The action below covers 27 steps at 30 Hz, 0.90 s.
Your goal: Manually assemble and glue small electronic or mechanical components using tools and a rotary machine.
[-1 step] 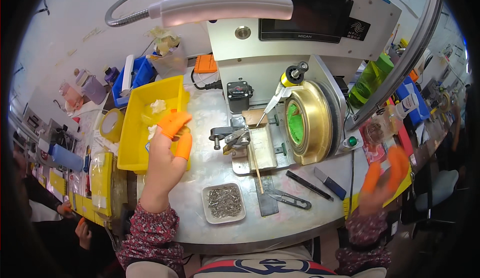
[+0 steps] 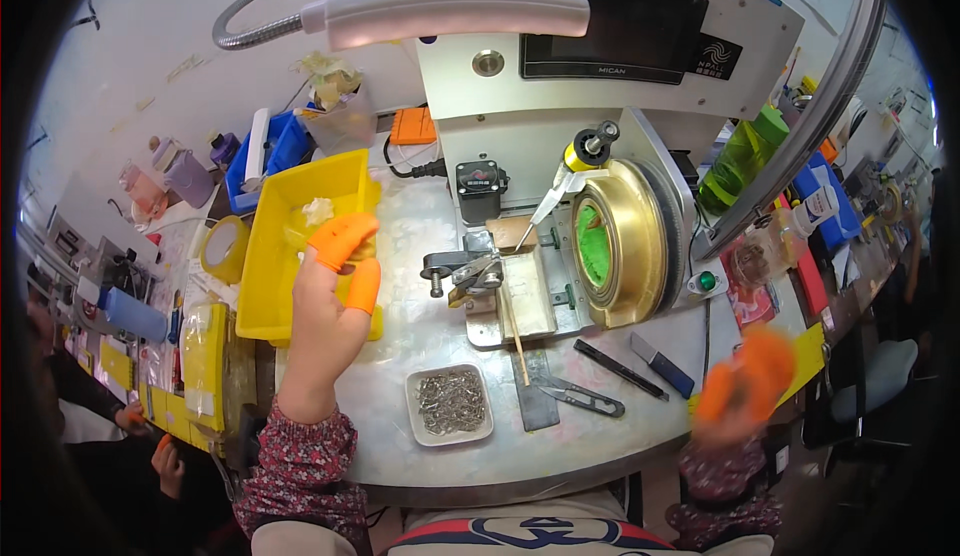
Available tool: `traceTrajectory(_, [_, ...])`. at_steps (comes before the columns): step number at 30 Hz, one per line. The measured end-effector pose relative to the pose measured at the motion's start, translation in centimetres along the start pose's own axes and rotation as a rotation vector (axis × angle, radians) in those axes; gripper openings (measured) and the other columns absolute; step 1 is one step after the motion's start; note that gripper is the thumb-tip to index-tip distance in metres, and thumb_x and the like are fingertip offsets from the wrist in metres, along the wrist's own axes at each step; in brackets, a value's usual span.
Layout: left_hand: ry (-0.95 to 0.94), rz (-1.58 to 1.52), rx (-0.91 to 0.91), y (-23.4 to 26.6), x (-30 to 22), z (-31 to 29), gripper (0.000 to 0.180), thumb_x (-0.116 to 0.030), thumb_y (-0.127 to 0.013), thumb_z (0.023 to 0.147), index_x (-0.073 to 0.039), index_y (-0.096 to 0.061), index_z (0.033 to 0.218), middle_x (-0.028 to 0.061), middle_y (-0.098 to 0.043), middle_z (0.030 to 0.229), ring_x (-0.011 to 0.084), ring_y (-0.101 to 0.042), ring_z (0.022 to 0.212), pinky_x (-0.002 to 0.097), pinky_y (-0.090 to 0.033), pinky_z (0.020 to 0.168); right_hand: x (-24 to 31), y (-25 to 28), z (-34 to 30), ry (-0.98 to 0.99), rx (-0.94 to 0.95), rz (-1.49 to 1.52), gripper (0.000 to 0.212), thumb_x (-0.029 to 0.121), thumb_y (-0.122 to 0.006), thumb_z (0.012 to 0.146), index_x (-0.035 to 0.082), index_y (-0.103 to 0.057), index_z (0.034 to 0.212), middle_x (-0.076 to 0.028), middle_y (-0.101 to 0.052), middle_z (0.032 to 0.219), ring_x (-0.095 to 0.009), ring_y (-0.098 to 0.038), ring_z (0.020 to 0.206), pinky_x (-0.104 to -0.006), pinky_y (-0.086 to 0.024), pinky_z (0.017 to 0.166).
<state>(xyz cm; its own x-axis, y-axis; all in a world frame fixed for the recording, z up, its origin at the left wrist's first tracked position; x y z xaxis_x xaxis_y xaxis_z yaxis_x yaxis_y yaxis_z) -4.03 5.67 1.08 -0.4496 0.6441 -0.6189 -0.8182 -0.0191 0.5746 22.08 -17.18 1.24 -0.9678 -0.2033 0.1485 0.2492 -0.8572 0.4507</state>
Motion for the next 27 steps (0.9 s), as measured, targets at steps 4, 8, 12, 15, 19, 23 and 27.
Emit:
traceTrajectory(4, [-0.017,-0.170,-0.058,0.6,-0.8,1.7,0.028,-0.005,-0.055,0.077,-0.005,-0.054,0.105,0.0083,-0.053,0.105,0.0191,-0.051,0.093,0.0275,-0.040,0.077,7.7,-8.4,2.0,-0.120,0.451,0.638,0.051,0.016,-0.071,0.065,0.004,-0.047,0.109,-0.016,-0.048,0.106,-0.033,-0.049,0.093,-0.0408,-0.040,0.082])
traceTrajectory(8, [-0.138,-0.187,-0.006,0.2,-3.6,3.3,0.027,-0.006,-0.056,0.077,-0.004,-0.055,0.103,0.0079,-0.054,0.105,0.0188,-0.052,0.092,0.0276,-0.040,0.078,6.6,-14.7,2.1,-0.609,0.367,0.915,0.070,0.017,-0.068,0.071,0.000,-0.028,0.126,-0.015,-0.039,0.120,-0.025,-0.043,0.108,-0.0342,-0.035,0.091])
traceTrajectory(12, [-0.126,-0.220,0.063,-0.7,-4.7,5.0,0.026,-0.007,-0.056,0.076,-0.003,-0.055,0.102,0.0090,-0.055,0.102,0.0202,-0.052,0.092,0.0288,-0.040,0.079,4.6,-19.9,3.1,-1.113,0.145,1.622,0.054,0.011,-0.061,0.079,-0.002,-0.034,0.124,-0.010,-0.038,0.124,-0.013,-0.041,0.108,-0.0273,-0.035,0.090])
traceTrajectory(15, [-0.225,-0.145,0.164,-1.9,-5.4,6.4,0.026,-0.008,-0.057,0.076,-0.002,-0.056,0.101,0.0111,-0.056,0.100,0.0219,-0.053,0.092,0.0304,-0.040,0.082,4.6,-20.0,3.3,-1.097,0.105,1.673,0.035,0.007,-0.057,0.082,0.000,-0.048,0.115,-0.006,-0.045,0.119,-0.009,-0.045,0.102,-0.0239,-0.035,0.089])
traceTrajectory(19, [-0.348,-0.127,0.403,-5.0,-4.7,7.7,0.029,-0.007,-0.057,0.078,-0.003,-0.054,0.107,0.0088,-0.053,0.109,0.0184,-0.049,0.101,0.0293,-0.037,0.087,4.4,-19.6,1.2,-1.176,0.016,1.571,0.022,0.010,-0.053,0.085,0.002,-0.054,0.106,-0.003,-0.053,0.108,-0.007,-0.047,0.095,-0.0219,-0.036,0.085])
traceTrajectory(23, [-0.208,-0.227,0.761,-8.3,-3.1,8.3,0.033,-0.009,-0.061,0.076,-0.004,-0.054,0.107,0.0092,-0.051,0.113,0.0204,-0.046,0.106,0.0318,-0.033,0.092,3.5,-20.2,1.0,-1.181,0.023,1.442,0.023,0.014,-0.048,0.088,0.001,-0.052,0.106,-0.006,-0.052,0.108,-0.009,-0.046,0.099,-0.0261,-0.035,0.088])
traceTrajectory(27, [-0.225,-0.304,1.034,-11.1,-4.3,7.4,0.028,-0.011,-0.066,0.072,-0.007,-0.060,0.100,0.0103,-0.051,0.115,0.0224,-0.045,0.108,0.0339,-0.031,0.095,2.2,-21.6,2.2,-1.203,-0.018,1.497,0.024,0.009,-0.044,0.088,0.000,-0.047,0.110,-0.007,-0.051,0.108,-0.012,-0.047,0.097,-0.0253,-0.036,0.086])
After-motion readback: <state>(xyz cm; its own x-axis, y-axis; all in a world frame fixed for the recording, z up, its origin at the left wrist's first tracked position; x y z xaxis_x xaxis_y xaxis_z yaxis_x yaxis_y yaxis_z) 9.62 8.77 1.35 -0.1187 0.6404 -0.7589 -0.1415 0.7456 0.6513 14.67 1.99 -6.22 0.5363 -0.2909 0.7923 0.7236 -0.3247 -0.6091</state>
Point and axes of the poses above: each hand's wrist, its own z-axis towards the middle knuckle, its own y-axis out of the back of the hand, x = y × z, the point moved 7 cm from there along z, towards the middle knuckle
